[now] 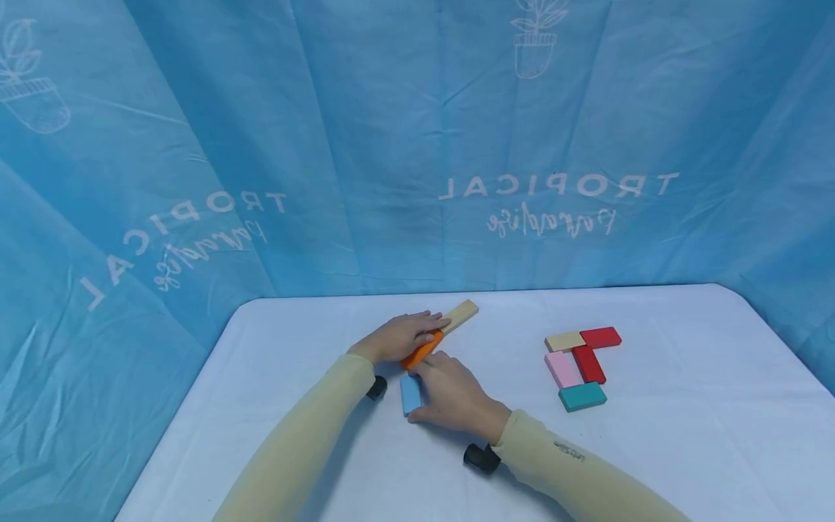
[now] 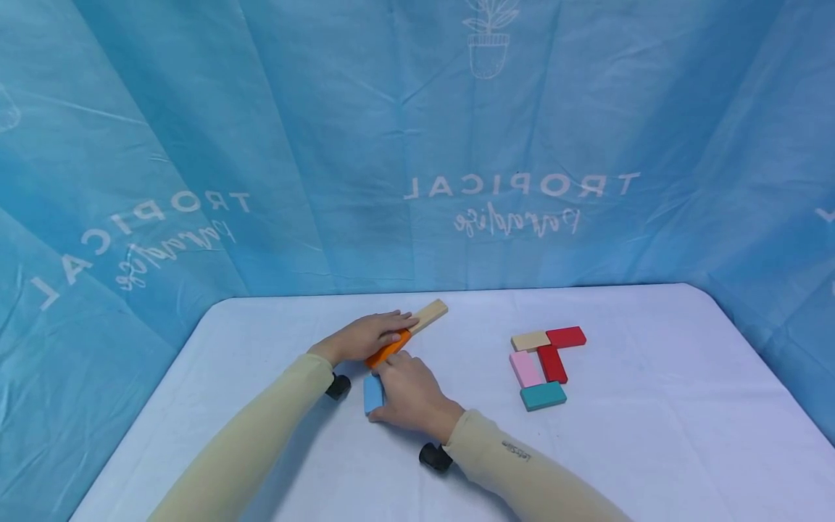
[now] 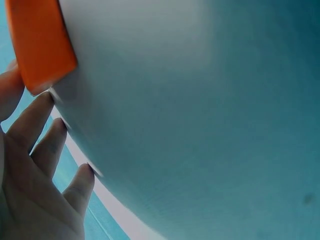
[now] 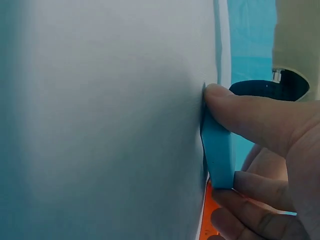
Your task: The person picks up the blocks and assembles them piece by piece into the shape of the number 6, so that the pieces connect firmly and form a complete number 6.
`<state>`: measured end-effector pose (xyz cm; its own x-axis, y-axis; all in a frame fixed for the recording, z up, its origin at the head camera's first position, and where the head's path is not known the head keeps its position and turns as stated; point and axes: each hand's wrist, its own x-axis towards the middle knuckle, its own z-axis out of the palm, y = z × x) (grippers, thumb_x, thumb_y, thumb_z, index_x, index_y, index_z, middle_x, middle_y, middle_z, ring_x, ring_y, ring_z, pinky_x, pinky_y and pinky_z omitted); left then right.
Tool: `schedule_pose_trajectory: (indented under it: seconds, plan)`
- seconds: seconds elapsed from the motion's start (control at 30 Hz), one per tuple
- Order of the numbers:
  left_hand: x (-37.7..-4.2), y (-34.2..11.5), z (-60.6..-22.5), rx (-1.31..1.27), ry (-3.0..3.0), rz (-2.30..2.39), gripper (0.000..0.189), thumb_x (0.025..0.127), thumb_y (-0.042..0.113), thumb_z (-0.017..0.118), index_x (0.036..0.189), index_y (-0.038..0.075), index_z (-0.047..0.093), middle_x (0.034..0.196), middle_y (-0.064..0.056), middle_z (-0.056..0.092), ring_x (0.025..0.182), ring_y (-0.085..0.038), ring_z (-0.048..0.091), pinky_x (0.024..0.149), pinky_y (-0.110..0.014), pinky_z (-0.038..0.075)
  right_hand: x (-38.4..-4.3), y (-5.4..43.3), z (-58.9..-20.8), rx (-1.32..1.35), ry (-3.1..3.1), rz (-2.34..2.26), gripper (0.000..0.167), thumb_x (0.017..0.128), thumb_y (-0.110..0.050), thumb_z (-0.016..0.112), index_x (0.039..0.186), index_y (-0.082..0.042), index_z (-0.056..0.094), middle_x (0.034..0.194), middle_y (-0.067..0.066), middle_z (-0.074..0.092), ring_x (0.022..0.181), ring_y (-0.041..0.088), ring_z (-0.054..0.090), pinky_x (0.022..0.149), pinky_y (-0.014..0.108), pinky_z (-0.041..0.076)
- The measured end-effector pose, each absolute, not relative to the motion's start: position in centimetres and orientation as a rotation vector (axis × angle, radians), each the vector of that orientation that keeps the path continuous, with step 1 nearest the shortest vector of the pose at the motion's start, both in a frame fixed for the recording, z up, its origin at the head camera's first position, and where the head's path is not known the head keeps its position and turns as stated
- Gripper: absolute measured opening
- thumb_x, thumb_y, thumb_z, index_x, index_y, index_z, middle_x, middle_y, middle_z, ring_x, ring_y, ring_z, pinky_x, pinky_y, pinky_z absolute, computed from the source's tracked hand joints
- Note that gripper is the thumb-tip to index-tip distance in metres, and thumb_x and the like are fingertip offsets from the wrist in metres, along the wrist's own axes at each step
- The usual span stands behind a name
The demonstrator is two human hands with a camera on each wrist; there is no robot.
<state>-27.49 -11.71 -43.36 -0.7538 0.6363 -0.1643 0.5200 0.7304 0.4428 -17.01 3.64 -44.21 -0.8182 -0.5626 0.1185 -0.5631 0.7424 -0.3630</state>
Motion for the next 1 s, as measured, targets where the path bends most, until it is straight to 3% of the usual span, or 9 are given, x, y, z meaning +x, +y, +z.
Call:
schedule_pose_trajectory:
  seconds: [0.27,1.0]
  plan:
    - [-27.7,-11.7,-43.4,0.917,2.627,0.520,0.047,0.108,0.026,0.046,0.155,0.027,0.042,0.161,0.002,0.035,0.151,-0.023,0.026,0.121,-0.050,0.023,-17.0,3.0,-44.2,0.929,-2.906,0.555,0.072,0.076,-0.045,0.087,0.129,-0.002,0.064,0.129,0.009,0.060,0.119,0.026,0.054,0.100,0.038,0.050]
    - [-27.5,-11.6,-43.4,0.900,2.629,0.536,0.047,0.108,0.025,0.047,0.155,0.026,0.043,0.161,0.001,0.035,0.150,-0.023,0.026,0.121,-0.050,0.023,-16.9,2.3,-44.5,0.850,-2.927,0.564,0.077,0.077,-0.054,0.084,0.127,-0.001,0.062,0.116,0.009,0.062,0.105,0.024,0.054,0.090,0.034,0.052]
